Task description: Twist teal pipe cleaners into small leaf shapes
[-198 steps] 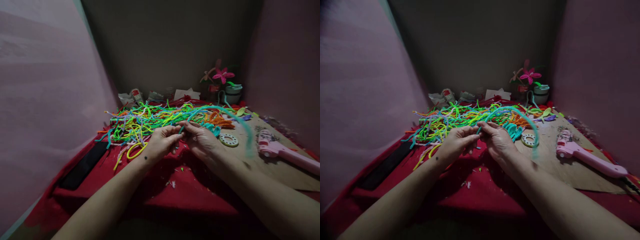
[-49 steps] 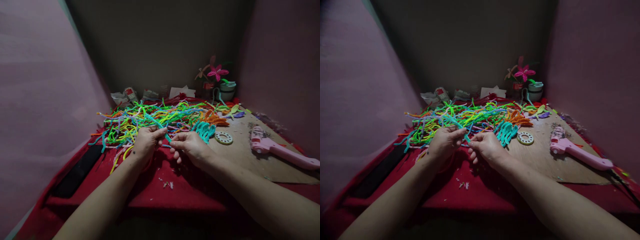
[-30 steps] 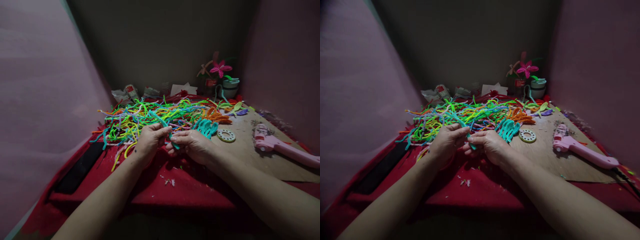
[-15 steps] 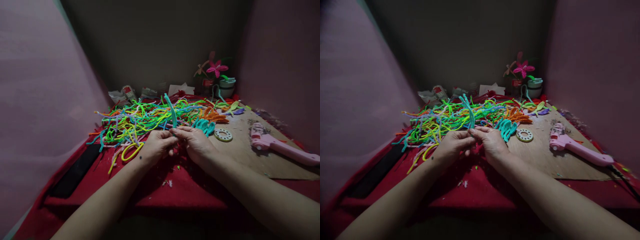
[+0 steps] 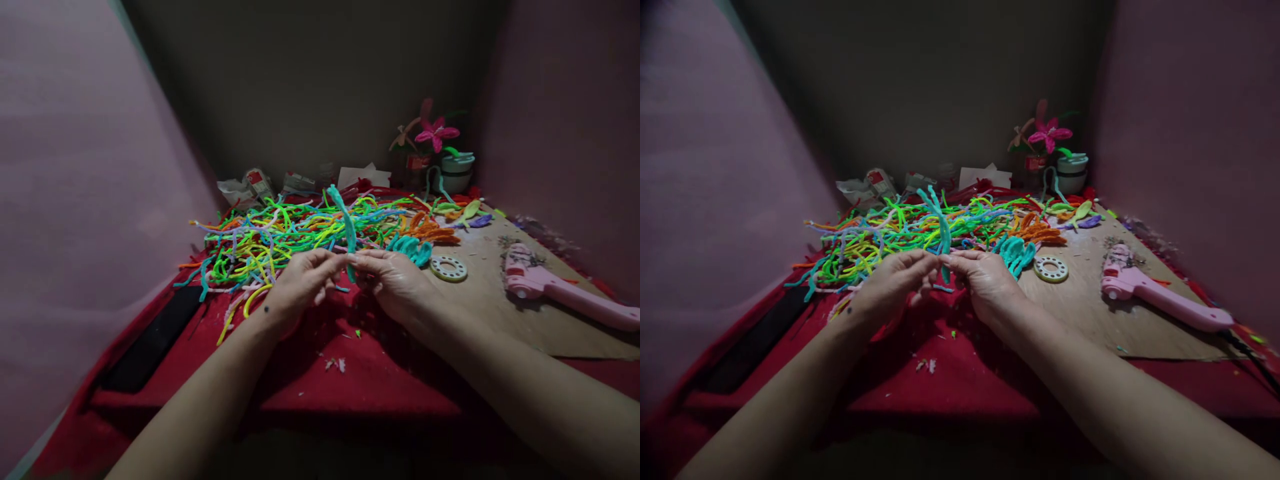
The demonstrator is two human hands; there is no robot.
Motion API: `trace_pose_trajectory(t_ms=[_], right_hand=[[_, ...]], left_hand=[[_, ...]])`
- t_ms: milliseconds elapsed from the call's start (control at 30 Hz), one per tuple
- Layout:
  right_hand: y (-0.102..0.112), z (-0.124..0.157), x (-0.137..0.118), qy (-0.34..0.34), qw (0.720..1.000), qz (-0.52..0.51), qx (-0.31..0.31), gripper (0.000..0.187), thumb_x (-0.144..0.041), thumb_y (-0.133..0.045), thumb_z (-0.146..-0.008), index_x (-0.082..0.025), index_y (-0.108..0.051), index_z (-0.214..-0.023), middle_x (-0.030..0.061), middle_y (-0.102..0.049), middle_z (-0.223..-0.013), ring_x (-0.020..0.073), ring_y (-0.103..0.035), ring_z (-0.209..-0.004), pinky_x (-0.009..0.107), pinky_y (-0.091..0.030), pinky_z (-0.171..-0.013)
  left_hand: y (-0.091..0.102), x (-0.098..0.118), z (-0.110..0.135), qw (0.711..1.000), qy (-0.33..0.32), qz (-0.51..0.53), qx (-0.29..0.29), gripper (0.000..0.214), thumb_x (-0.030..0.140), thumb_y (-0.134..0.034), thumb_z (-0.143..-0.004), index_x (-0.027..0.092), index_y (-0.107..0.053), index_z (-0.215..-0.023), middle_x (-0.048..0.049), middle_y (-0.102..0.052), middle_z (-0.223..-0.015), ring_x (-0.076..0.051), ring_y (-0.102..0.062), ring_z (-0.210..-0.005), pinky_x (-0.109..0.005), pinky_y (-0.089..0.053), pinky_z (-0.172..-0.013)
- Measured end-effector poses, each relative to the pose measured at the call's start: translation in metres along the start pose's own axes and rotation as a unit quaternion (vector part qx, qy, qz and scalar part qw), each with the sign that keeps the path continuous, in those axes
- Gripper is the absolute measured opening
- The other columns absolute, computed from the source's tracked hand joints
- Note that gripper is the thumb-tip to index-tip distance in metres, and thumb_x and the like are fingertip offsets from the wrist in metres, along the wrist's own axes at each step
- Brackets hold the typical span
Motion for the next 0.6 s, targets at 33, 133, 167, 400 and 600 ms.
trace_pose_trajectory(t_ms=[33, 133, 167, 400, 600], right_hand=[[-0.001, 0.000, 0.000, 0.006, 1.000, 0.024, -0.010, 0.017, -0.024, -0.074, -0.054, -0.013, -0.063, -0.060, -0.0033, -0.052, -0.056, 0.0062, -0.037, -0.049, 0.024, -0.025, -0.048], [-0.006, 0.001, 0.004, 0.004, 0.995, 0.080, -0.052, 0.019, -0.029, -0.072, -0.057, -0.014, -0.061, -0.055, -0.0046, -0.047, -0.049, 0.0066, -0.035, -0.046, 0.025, -0.022, -0.047], [-0.006, 0.001, 0.006, 0.000, 0.994, 0.091, -0.061, 0.019, -0.029, -0.071, -0.058, -0.014, -0.061, -0.054, -0.0045, -0.047, -0.048, 0.0068, -0.035, -0.046, 0.026, -0.022, -0.048], [-0.009, 0.002, 0.007, -0.004, 0.990, 0.123, -0.074, 0.016, -0.025, -0.065, -0.062, -0.015, -0.059, -0.051, -0.0038, -0.048, -0.047, 0.0078, -0.035, -0.047, 0.026, -0.024, -0.050], [-0.007, 0.003, 0.002, 0.003, 0.990, 0.129, -0.060, 0.011, -0.020, -0.065, -0.058, -0.015, -0.060, -0.049, -0.0041, -0.048, -0.045, 0.0079, -0.036, -0.046, 0.026, -0.024, -0.051]], left_hand=[[0.006, 0.001, -0.001, 0.999, -0.009, 0.033, 0.015, 0.028, 0.043, -0.058, -0.073, 0.015, -0.056, -0.074, 0.0049, -0.049, -0.055, -0.004, -0.037, -0.038, -0.017, -0.026, -0.038], [0.016, 0.003, -0.003, 0.994, -0.034, 0.094, 0.037, 0.026, 0.039, -0.063, -0.070, 0.016, -0.057, -0.081, 0.0049, -0.051, -0.058, -0.003, -0.038, -0.040, -0.017, -0.026, -0.038], [0.016, 0.003, -0.003, 0.994, -0.040, 0.100, 0.034, 0.025, 0.037, -0.064, -0.070, 0.016, -0.057, -0.081, 0.0049, -0.051, -0.057, -0.004, -0.039, -0.040, -0.017, -0.027, -0.038], [0.008, 0.010, 0.000, 0.990, -0.094, 0.107, 0.015, 0.013, 0.025, -0.061, -0.072, 0.015, -0.054, -0.067, 0.0046, -0.048, -0.053, -0.005, -0.039, -0.042, -0.018, -0.030, -0.042], [0.021, 0.027, 0.007, 0.972, -0.207, -0.074, 0.086, 0.007, 0.024, -0.061, -0.072, 0.018, -0.063, -0.072, 0.0009, -0.053, -0.067, -0.009, -0.047, -0.058, -0.020, -0.038, -0.054]])
Point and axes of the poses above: each hand's wrist, its own z-axis away from the middle knuckle, its own y-axis out of the back of the hand, x = y × z, the point moved 8 cm from there along -z, towards the middle knuckle
